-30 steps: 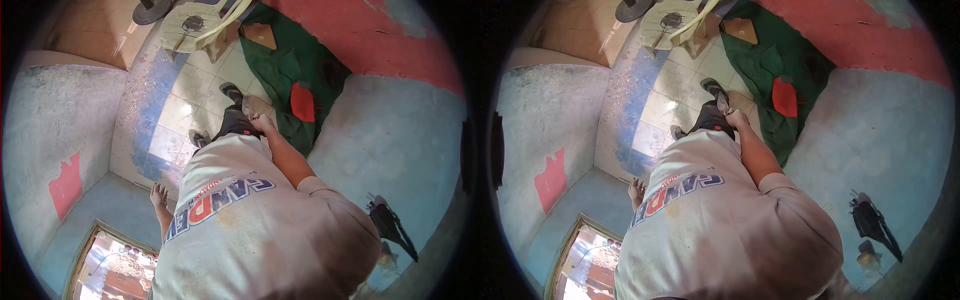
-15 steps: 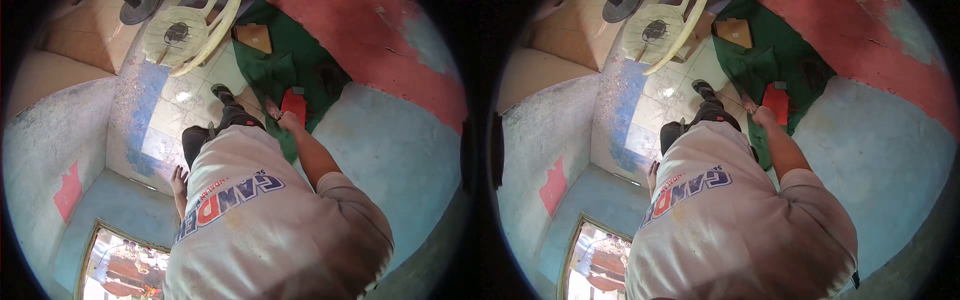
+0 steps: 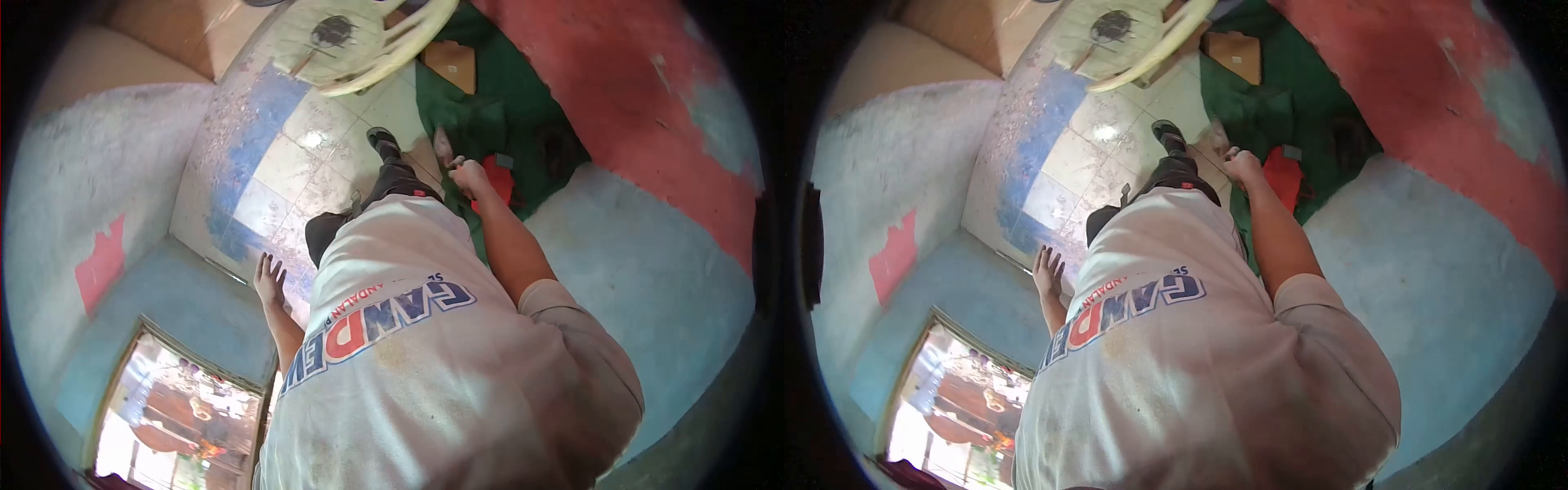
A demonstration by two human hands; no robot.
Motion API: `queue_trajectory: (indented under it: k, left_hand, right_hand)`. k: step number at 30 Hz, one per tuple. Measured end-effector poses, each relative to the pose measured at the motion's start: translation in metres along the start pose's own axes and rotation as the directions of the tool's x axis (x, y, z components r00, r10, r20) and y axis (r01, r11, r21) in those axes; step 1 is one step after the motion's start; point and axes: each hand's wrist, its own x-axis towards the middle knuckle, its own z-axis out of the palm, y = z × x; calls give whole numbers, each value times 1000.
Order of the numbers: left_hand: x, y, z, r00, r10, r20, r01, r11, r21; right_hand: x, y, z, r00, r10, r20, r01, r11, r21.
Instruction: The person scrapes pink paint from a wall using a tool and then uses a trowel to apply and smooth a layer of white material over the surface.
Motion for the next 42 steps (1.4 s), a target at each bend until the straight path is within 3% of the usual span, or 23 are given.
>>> queue_trajectory:
  k: [3, 6, 10, 14, 16, 18, 20, 22, 23, 26, 27, 29, 31, 32, 33, 35, 36, 38, 40, 42]
  left_hand:
    - [9, -34, -22, 1000, -18, 4, 19, 996, -86]
    - [19, -84, -53, 997, -77, 23, 79, 987, -137]
    - [31, -175, -125, 972, -230, 40, 233, 948, -216]
    - [23, -253, -226, 928, -373, -13, 346, 871, -349]
    - [20, -281, -275, 905, -418, -76, 338, 817, -467]
    - [12, -295, -317, 906, -391, -165, 218, 762, -610]
    - [14, -311, -349, 894, -374, -247, 109, 716, -689]
    - [11, -324, -364, 873, -368, -320, -18, 631, -776]
    - [3, -329, -365, 861, -363, -356, -82, 592, -802]
    - [-13, -347, -351, 847, -361, -390, -174, 506, -845]
    - [-9, -367, -340, 842, -363, -399, -201, 476, -856]
    - [1, -402, -303, 814, -504, -287, -85, 386, -919]
    - [0, -427, -266, 755, -621, -211, 243, 564, -789]
    - [14, -468, -242, 799, -589, -125, 326, 597, -733]
    - [14, -483, -219, 835, -492, -244, 248, 734, -633]
    - [12, -475, -191, 893, -431, -130, 230, 686, -690]
    - [16, -451, -195, 875, -479, -73, 320, 685, -654]
    - [4, -393, -211, 812, -581, 52, 508, 659, -555]
    - [36, -372, -233, 854, -520, 5, 397, 645, -653]
    - [74, -358, -265, 880, -471, -52, 284, 611, -739]
  right_hand:
    - [-19, -11, -9, 1000, 6, 5, -6, 998, -59]
    - [-34, -10, 13, 976, -90, -199, 51, 980, -193]
    - [-90, -32, 48, 989, 66, -133, -85, 986, -144]
    - [-162, -56, 109, 970, -124, -209, 112, 991, -70]
    - [-176, -68, 135, 971, -185, -149, 149, 964, -222]
    - [-197, -86, 149, 976, -207, -72, 169, 919, -356]
    - [-188, -101, 161, 978, -210, -18, 161, 801, -577]
    - [-197, -130, 165, 968, -249, -29, 162, 709, -686]
    - [-197, -148, 164, 964, -263, 37, 195, 608, -769]
    - [-140, -181, 168, 938, -340, 66, 311, 744, -591]
    - [-157, -223, 176, 932, -358, 59, 303, 681, -666]
    - [-205, -301, 186, 921, -387, 36, 262, 552, -791]
    - [-200, -356, 208, 881, -469, 57, 398, 671, -626]
    - [-200, -386, 225, 859, -507, 68, 465, 717, -519]
    - [-257, -421, 245, 858, -512, 33, 449, 718, -532]
    - [-305, -462, 279, 763, -645, 49, 595, 671, -442]
    - [-316, -477, 290, 712, -701, 42, 658, 645, -389]
    - [-310, -495, 313, 553, -826, 104, 779, 469, -417]
    - [-311, -500, 339, 347, -928, 133, 871, 267, -412]
    - [-366, -504, 362, 561, -810, 169, 827, 539, -163]
